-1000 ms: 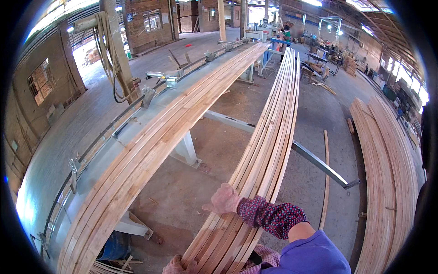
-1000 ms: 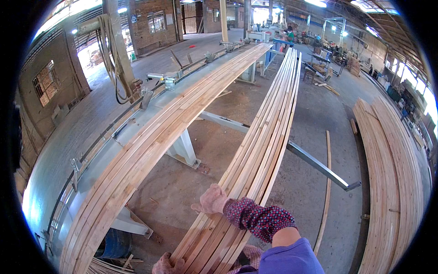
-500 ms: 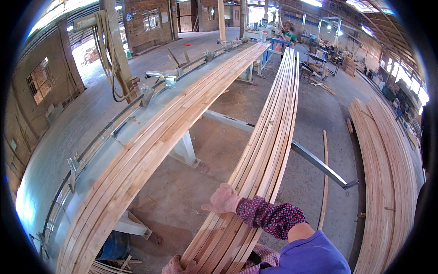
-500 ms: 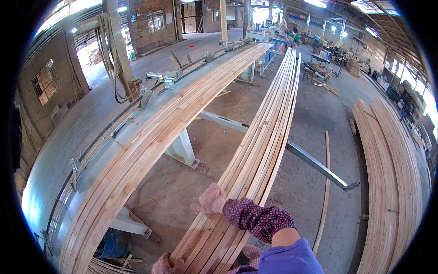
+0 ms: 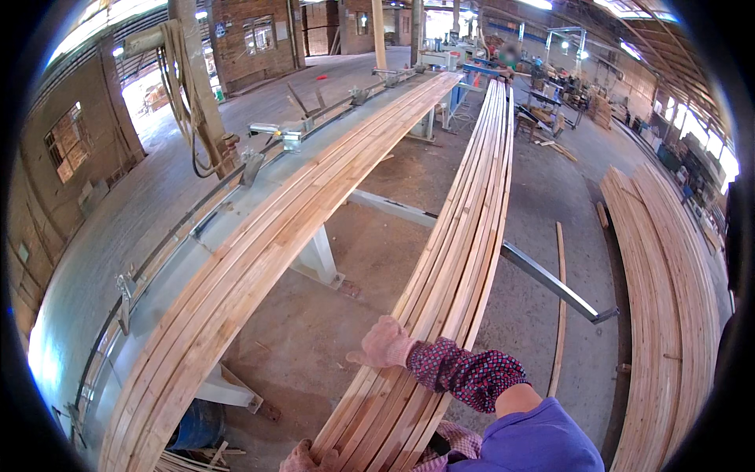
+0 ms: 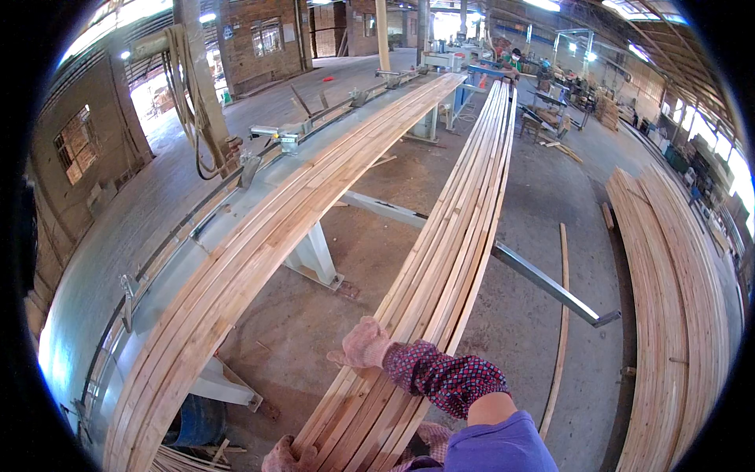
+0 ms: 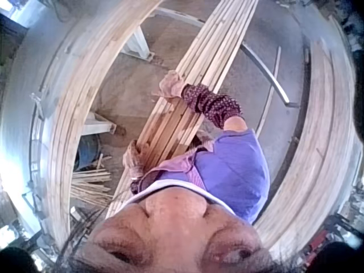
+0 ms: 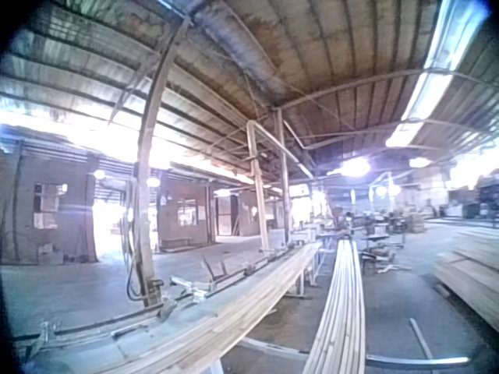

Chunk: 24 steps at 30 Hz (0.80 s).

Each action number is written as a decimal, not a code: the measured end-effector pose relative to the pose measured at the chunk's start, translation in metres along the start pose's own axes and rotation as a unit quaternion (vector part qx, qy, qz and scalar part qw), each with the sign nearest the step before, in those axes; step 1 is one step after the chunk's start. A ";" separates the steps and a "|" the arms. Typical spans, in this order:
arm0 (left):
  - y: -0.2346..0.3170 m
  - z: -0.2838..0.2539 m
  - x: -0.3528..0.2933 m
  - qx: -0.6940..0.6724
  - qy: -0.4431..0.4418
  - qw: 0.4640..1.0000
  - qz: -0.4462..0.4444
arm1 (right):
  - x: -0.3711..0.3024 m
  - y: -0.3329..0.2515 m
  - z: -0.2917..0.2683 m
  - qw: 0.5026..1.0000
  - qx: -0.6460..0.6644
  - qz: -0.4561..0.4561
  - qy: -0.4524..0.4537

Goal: The person repeatedly picks up long wooden planks from a large pile on the floor and carries them to a metal rack. They place the planks onto the rack in a neat stack, repeating this process throughout the clip.

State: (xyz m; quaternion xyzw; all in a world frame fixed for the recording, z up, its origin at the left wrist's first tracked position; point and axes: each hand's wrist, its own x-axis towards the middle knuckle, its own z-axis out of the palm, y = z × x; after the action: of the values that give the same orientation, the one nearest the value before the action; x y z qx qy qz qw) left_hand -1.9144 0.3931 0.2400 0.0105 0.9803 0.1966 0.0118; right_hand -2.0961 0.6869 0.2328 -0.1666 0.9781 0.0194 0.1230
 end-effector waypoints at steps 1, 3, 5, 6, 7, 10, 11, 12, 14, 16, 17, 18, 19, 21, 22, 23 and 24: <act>0.003 -0.001 -0.001 0.000 0.005 1.000 -0.004 | -0.001 -0.002 -0.003 1.000 -0.001 0.006 -0.004; 0.005 -0.004 -0.001 -0.001 0.003 1.000 -0.009 | -0.004 -0.003 -0.009 1.000 -0.005 0.006 -0.003; 0.006 -0.006 0.001 -0.003 -0.010 1.000 -0.011 | -0.006 -0.002 -0.012 1.000 -0.010 -0.007 0.005; 0.004 -0.005 0.001 0.000 -0.013 1.000 -0.011 | -0.006 -0.002 -0.010 1.000 -0.009 -0.002 0.013; 0.000 -0.002 0.000 0.003 -0.017 1.000 -0.010 | -0.005 -0.002 -0.006 1.000 -0.008 0.005 0.020; 0.000 -0.003 0.001 0.003 -0.022 1.000 -0.011 | -0.009 -0.004 -0.017 1.000 0.008 -0.001 0.005; 0.001 -0.005 0.000 0.002 -0.023 1.000 -0.012 | -0.010 -0.005 -0.021 1.000 0.016 -0.007 -0.006; 0.003 -0.006 0.001 0.002 -0.026 1.000 -0.011 | -0.008 -0.003 -0.017 1.000 0.007 -0.007 -0.001; 0.005 -0.007 0.002 0.002 -0.033 0.999 -0.009 | -0.004 0.001 -0.003 1.000 -0.011 -0.008 0.009; -0.003 0.001 0.000 0.020 -0.027 0.999 -0.004 | -0.002 -0.001 -0.001 1.000 -0.009 -0.002 0.012; -0.006 0.003 -0.001 0.029 -0.024 0.999 -0.001 | -0.002 -0.002 -0.001 1.000 -0.009 0.001 0.014; -0.005 0.003 -0.001 0.022 -0.026 0.999 -0.004 | -0.002 -0.002 -0.001 1.000 -0.006 0.002 0.013; -0.004 0.003 -0.001 0.015 -0.029 0.999 -0.006 | -0.003 -0.002 -0.001 1.000 -0.004 0.003 0.013; -0.002 0.001 0.000 0.016 -0.039 0.999 -0.009 | -0.004 -0.001 -0.003 1.000 0.002 0.001 0.007; -0.001 0.000 0.000 0.023 -0.046 0.999 -0.009 | -0.005 -0.001 -0.005 1.000 0.006 -0.001 0.003; -0.001 -0.001 0.000 0.031 -0.054 0.998 -0.009 | -0.005 -0.001 -0.006 1.000 0.009 -0.003 -0.001; -0.002 0.000 0.000 0.026 -0.049 0.998 -0.010 | -0.005 -0.001 -0.006 1.000 0.005 -0.001 -0.005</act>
State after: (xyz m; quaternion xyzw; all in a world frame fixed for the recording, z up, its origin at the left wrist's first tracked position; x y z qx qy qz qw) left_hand -1.9148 0.3916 0.2393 0.0107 0.9835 0.1699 0.0616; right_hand -2.0929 0.6871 0.2396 -0.1671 0.9774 0.0147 0.1288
